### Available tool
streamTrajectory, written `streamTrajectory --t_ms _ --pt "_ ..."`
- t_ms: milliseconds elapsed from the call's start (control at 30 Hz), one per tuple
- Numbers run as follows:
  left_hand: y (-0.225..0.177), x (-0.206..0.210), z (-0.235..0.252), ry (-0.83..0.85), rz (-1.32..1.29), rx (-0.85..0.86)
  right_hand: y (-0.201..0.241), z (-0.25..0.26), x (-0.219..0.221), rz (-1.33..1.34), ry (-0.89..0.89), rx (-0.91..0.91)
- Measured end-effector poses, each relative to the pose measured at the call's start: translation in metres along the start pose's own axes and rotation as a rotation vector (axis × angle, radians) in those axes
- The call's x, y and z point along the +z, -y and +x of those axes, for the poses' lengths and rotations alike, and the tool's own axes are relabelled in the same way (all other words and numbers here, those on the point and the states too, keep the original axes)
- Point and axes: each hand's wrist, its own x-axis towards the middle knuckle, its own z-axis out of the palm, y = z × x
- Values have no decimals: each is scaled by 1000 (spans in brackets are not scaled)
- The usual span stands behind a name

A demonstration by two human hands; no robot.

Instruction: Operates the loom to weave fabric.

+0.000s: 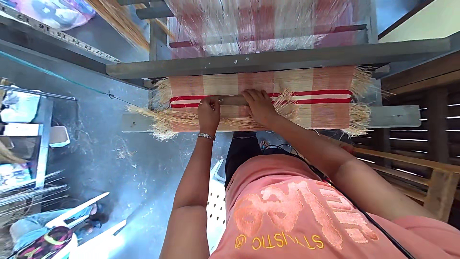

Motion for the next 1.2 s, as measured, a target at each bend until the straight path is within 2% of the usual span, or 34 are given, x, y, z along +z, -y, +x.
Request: streamTrajectory --t_ms 300,433,533,633,800,900,967,1067,1133,1200 --pt "-1 -8 4 9 47 -13 3 2 -3 -8 38 16" --pt "13 -16 13 43 75 34 2 0 -17 22 135 -5" --pt "26 -26 13 69 -38 232 -4 -12 -45 160 215 -94" --pt "16 -36 -10 101 -387 256 -18 -36 -73 328 216 -162" --pt "-19 -13 -70 -69 -943 198 -11 -74 -93 407 68 -138" --pt "-36 0 -82 -132 -1022 72 1 -85 -90 271 -54 -117" --pt "-42 5 -83 -110 -1016 -17 2 -91 -87 149 -150 -130" --pt "-36 -4 -78 -65 -1059 -63 -14 -97 -98 123 -209 -138" --pt "-18 -24 -68 -117 -1052 -52 -56 -105 -118 140 -367 39" --pt "5 -50 -59 -195 -1068 -83 -125 -115 -144 199 -625 365"
